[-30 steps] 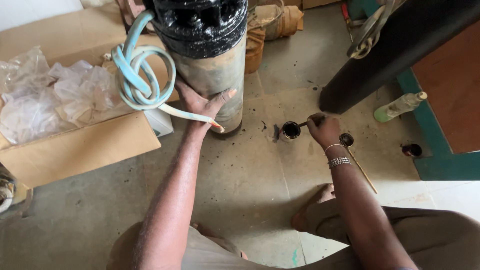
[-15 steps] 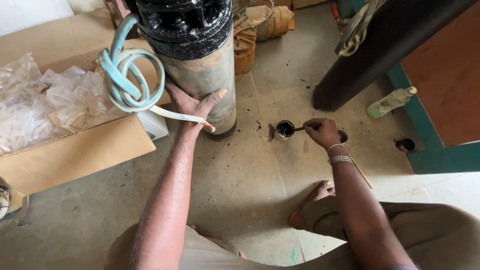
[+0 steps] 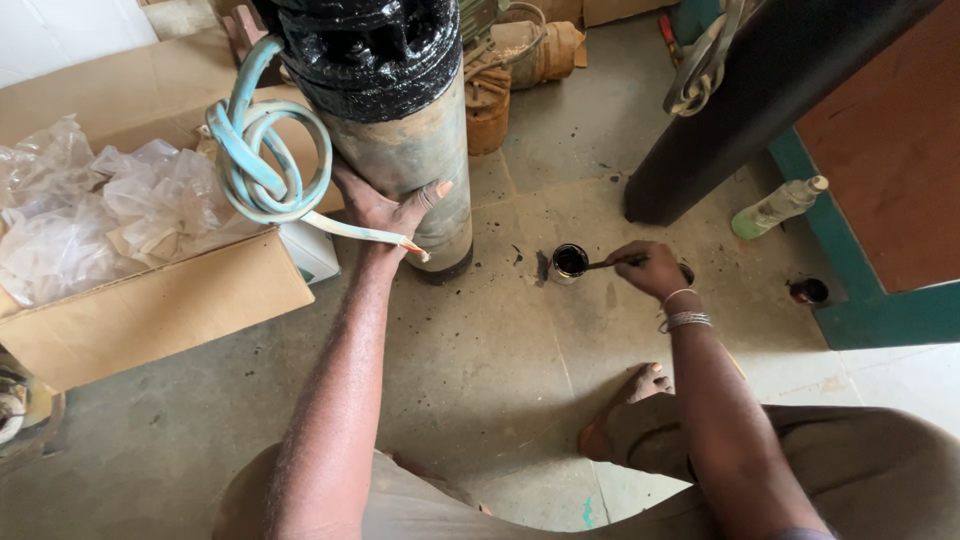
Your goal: The person sits on the floor and applies black paint to a submersible pump assembly using a brush, dipping the brush into a small paint tin on the floor and rotating the pump to coat different sides of its upper housing.
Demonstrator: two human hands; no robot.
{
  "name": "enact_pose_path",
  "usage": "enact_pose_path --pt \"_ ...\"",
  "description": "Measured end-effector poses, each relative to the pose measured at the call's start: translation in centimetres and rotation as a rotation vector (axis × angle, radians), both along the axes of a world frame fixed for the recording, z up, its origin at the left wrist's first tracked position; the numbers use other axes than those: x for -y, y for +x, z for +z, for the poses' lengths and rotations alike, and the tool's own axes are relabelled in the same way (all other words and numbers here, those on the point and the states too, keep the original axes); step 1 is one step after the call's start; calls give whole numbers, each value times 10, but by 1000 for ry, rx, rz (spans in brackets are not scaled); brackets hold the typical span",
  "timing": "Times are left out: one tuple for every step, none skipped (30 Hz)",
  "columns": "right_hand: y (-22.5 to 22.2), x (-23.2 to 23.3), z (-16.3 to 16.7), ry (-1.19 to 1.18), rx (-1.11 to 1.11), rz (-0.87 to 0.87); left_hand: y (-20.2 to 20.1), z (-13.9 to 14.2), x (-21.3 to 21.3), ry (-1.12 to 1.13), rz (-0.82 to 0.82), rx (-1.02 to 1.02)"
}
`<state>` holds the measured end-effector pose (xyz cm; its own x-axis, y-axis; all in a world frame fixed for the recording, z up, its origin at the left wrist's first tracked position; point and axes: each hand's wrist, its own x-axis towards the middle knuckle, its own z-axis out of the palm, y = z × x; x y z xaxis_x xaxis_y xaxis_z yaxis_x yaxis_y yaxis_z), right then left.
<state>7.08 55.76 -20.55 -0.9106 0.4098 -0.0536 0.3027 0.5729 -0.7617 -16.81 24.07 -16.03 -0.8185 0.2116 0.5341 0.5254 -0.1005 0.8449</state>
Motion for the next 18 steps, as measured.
enact_pose_path --pt "1 -2 3 -3 6 6 0 0 1 -7 8 -24" --pt "3 -5 6 -87 -11 -48 1 1 1 -14 16 -48" --pt "5 -9 10 -170 -28 -105 1 1 2 -16 9 -45" --pt "7 -12 14 -250 -45 -162 0 1 2 -16 0 -42" --pt "9 -15 16 -347 -94 -222 0 1 2 -14 -9 -39" --pt "11 -17 17 -443 -143 -281 -1 1 2 -27 -13 -36" --pt "13 -17 16 -540 -192 -338 -2 1 3 -40 -15 -34" --pt "15 -15 14 -695 -237 -420 -3 1 4 -56 -15 -32" --pt "17 -12 9 -852 -281 -501 -3 1 6 -87 2 -33" --pt "20 -7 3 -1010 -326 -581 -3 2 7 -120 19 -37" --pt "23 -2 -3 -1145 -337 -612 -4 2 9 -151 33 -41" --pt "28 3 -11 -1280 -349 -643 -4 2 10 -171 29 -17" --pt "32 11 -20 -1434 -453 -645 -4 3 12 -189 25 6" --pt "38 18 -28 -1588 -558 -643 -3 3 13 -208 20 29" --pt "44 23 -34 -1626 -556 -741 -3 4 13 -215 6 93" --pt "44 30 -36 -1666 -555 -831 -1 4 13 -221 -4 151" --pt "47 32 -40 -1792 -748 -424 -2 5 15 -228 -4 197" --pt "37 37 -41 -1883 -926 16 -4 7 14 -260 36 163"
